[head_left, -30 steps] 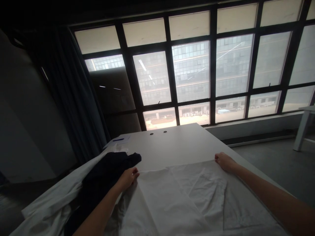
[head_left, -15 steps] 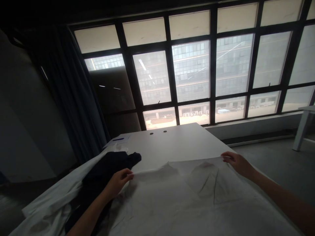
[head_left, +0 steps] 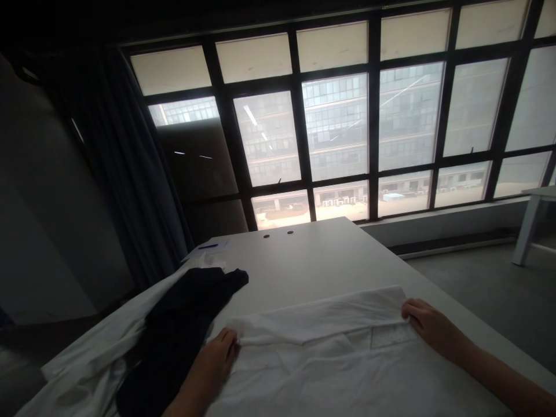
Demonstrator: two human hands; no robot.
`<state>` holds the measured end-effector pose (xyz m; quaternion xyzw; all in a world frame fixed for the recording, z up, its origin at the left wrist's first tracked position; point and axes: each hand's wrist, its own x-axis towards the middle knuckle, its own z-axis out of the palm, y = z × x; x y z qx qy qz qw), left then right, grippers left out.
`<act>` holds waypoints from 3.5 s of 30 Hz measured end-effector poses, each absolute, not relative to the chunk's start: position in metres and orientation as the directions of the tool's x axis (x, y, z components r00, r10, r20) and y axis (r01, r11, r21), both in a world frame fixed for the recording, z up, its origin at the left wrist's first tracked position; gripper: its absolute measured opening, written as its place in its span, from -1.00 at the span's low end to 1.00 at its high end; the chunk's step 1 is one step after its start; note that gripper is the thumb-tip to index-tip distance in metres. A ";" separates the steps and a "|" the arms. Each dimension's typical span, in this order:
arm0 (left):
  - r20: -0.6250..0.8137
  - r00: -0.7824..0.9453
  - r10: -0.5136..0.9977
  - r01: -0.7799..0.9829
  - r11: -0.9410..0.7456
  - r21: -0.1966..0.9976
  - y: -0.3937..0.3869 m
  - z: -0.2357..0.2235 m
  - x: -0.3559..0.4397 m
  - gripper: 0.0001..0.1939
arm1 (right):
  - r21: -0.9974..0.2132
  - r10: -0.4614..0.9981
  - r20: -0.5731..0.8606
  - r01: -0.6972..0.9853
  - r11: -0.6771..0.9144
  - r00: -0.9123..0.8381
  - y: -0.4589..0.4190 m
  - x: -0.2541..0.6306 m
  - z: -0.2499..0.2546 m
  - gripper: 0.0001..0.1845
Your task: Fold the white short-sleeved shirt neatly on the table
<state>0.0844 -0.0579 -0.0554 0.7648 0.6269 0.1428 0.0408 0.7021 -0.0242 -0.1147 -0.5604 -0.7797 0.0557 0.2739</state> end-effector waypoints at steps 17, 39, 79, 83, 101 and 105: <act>0.399 0.206 0.894 0.859 -0.360 0.364 -0.017 -0.078 0.069 -0.77 | -0.416 0.883 0.447 0.839 0.349 -0.145 0.009 0.718 -0.119 -0.86; 0.357 0.362 0.861 0.884 -0.439 0.162 -0.010 -0.087 0.052 -0.68 | -0.333 0.903 0.384 0.884 0.329 -0.192 0.006 0.708 -0.113 -0.78; 0.263 0.447 0.855 0.860 -0.492 0.139 -0.025 -0.052 0.247 -0.83 | -0.226 0.915 0.376 0.972 -0.059 0.143 0.023 0.707 -0.141 -0.65; 0.282 0.491 0.824 0.828 -0.542 0.143 -0.020 -0.058 0.260 -0.86 | -0.256 0.935 0.321 0.964 -0.070 0.153 0.023 0.709 -0.138 -0.66; 0.234 0.514 0.825 0.793 -0.561 0.237 -0.023 -0.074 0.246 -0.54 | -0.291 0.959 0.264 0.956 -0.023 0.104 0.024 0.714 -0.125 -0.62; 0.170 0.487 0.857 0.835 -0.514 0.196 -0.021 -0.076 0.246 -0.50 | -0.138 0.939 0.317 0.986 -0.092 0.132 0.022 0.698 -0.103 -0.73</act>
